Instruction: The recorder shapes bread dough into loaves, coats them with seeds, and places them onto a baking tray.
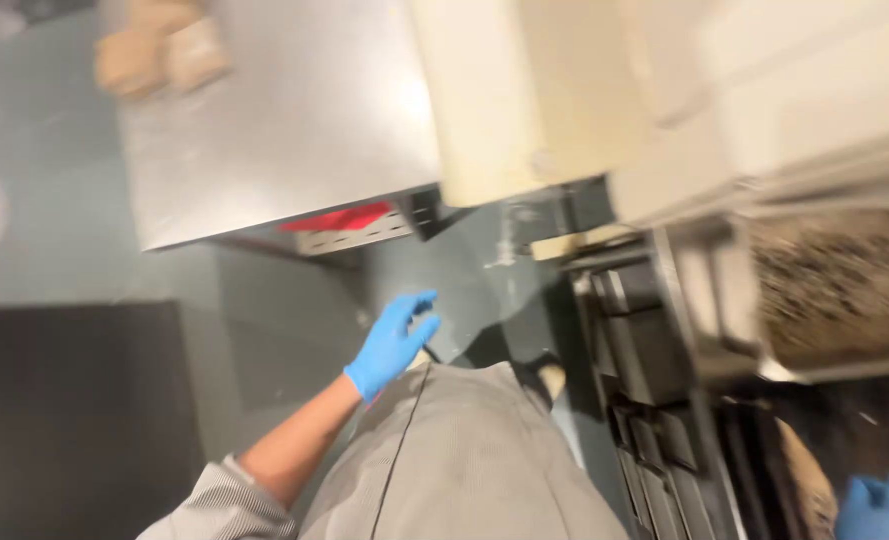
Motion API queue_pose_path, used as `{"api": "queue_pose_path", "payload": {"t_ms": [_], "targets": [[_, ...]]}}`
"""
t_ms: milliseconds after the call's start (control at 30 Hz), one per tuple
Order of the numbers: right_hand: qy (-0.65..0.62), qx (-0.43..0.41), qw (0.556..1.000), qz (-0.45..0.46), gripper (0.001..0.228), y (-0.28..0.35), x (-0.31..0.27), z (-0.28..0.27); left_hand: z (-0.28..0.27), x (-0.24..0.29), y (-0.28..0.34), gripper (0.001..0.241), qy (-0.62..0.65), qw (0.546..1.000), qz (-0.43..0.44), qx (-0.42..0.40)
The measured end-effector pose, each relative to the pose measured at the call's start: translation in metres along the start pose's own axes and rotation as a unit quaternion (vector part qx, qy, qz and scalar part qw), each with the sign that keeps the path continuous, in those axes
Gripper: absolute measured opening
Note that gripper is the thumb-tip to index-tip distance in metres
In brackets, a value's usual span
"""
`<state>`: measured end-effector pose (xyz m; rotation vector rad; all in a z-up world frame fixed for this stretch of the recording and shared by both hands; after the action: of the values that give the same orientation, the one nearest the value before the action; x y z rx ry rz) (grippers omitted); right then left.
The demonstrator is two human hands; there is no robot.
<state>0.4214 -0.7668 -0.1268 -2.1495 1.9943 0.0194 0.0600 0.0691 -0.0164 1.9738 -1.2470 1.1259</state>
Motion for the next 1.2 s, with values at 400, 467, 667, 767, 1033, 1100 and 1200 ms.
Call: {"api": "queue_pose_path", "payload": {"t_ms": [400, 467, 667, 767, 1033, 1100, 1200], "targets": [[-0.146, -0.191, 0.939, -0.244, 0.020, -0.026, -0.703, 0.001, -0.272, -0.406, -0.116, 0.064, -0.031, 0.918, -0.236, 0.318], [-0.177, -0.255, 0.889, -0.336, 0.023, -0.008, -0.782, 0.027, -0.313, -0.416, -0.131, 0.069, -0.020, 0.884, -0.263, 0.386], [-0.156, -0.335, 0.814, -0.448, 0.027, 0.002, -0.955, 0.014, -0.347, -0.546, -0.194, 0.087, 0.291, 0.673, -0.146, 0.664], [-0.146, -0.316, 0.800, -0.488, 0.027, -0.018, -0.992, 0.014, -0.345, -0.574, -0.224, 0.074, 0.437, 0.468, -0.107, 0.761], [-0.091, -0.285, 0.897, -0.327, 0.027, -0.046, -0.978, -0.007, -0.347, -0.435, -0.256, 0.058, 0.182, 0.669, -0.261, 0.671], [-0.075, -0.295, 0.921, -0.243, 0.027, -0.047, -0.971, -0.006, -0.342, -0.405, -0.264, 0.051, 0.228, 0.676, -0.140, 0.686], [-0.170, -0.256, 0.907, -0.289, 0.025, -0.032, -0.994, -0.019, -0.340, -0.311, -0.275, 0.043, 0.133, 0.825, -0.103, 0.540]]}}
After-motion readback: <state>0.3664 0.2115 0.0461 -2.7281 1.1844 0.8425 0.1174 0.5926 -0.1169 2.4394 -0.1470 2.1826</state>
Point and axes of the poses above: each hand's wrist, its own y-axis away from the middle knuckle, its own z-axis out of the palm, x = y × z, the point moved 9 cm from there along -y, towards the middle knuckle, and after that the axes turned 11 degrees about z, right-handed, at the moved point
